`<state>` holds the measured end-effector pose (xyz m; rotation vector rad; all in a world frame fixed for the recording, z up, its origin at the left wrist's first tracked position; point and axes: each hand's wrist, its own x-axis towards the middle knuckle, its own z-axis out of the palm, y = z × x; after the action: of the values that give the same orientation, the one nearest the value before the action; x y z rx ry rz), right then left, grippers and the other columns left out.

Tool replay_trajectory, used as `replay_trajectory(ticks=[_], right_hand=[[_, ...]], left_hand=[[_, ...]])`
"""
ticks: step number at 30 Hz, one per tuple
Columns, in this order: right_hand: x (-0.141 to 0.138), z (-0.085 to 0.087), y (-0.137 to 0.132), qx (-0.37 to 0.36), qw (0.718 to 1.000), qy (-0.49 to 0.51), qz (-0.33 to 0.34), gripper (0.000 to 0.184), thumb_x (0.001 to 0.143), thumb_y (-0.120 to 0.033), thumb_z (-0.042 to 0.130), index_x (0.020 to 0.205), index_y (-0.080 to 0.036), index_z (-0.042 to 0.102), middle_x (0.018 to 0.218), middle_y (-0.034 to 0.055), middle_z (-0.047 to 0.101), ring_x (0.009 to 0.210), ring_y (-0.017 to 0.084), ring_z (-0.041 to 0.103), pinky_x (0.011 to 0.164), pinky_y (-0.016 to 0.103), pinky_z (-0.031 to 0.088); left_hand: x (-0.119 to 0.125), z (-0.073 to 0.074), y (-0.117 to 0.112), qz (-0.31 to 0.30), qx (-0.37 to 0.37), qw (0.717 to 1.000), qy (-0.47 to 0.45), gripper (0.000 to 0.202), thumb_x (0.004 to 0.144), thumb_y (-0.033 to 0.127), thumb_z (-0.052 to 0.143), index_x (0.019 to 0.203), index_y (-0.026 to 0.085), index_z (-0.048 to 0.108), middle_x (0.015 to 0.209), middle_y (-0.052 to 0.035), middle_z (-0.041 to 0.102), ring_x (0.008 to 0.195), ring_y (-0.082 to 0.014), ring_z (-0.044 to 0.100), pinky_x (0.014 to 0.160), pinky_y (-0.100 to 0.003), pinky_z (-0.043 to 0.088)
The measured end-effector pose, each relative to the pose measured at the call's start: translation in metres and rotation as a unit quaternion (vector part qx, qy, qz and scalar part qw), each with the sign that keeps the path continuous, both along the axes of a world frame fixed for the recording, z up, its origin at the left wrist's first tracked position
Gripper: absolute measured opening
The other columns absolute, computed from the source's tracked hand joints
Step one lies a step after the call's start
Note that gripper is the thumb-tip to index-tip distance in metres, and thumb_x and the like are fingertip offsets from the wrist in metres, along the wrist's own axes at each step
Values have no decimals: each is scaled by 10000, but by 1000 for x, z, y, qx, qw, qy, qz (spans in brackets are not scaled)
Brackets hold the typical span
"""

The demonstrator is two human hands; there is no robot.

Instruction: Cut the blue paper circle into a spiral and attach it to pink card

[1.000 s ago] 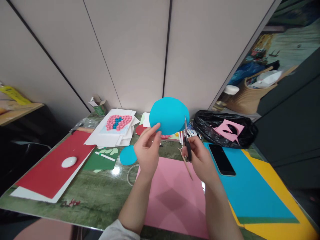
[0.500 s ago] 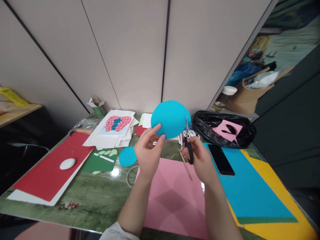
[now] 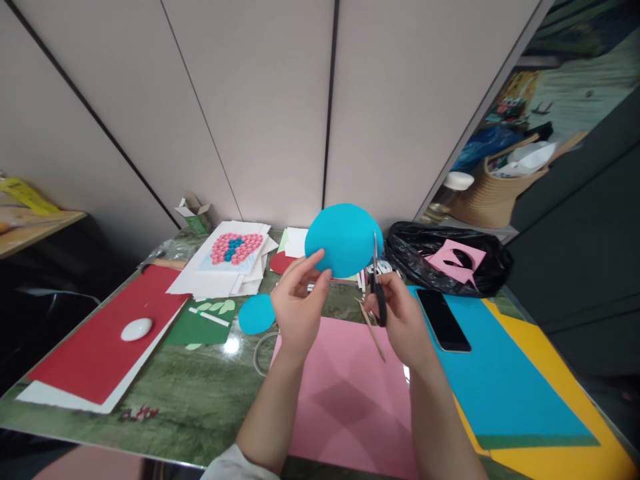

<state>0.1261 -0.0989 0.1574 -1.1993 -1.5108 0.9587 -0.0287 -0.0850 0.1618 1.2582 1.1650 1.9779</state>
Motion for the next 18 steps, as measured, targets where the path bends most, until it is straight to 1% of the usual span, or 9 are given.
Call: replay_trajectory(ticks=[7,13,18], right_hand=[[0,-1,1,3,1000,3,5,148,878,-353,542,863,-239,448,656,-53,526,566,108,404,538,262,314],[1,-1,0,-6,1000,-1,7,118,872,-316,540,869,-237,452,659,-52,545,577,109,439,549,258,329],[1,-1,0,-10,1000,-1,6,99,867,-302,533,873,-235,460,673,-47,561,591,113,459,560,260,344]], left_hand=[[-1,1,1,5,0,1000,-1,263,745,214,716,1005,247,732,938,-42,696,665,-90,624,613,-212,555],[-1,2,1,14,16,1000,1,229,748,208,710,971,247,745,879,-33,692,679,-97,620,595,-205,541],[-1,3,0,18,18,1000,-15,218,746,198,715,947,274,751,852,-15,687,688,-90,610,606,-196,526]])
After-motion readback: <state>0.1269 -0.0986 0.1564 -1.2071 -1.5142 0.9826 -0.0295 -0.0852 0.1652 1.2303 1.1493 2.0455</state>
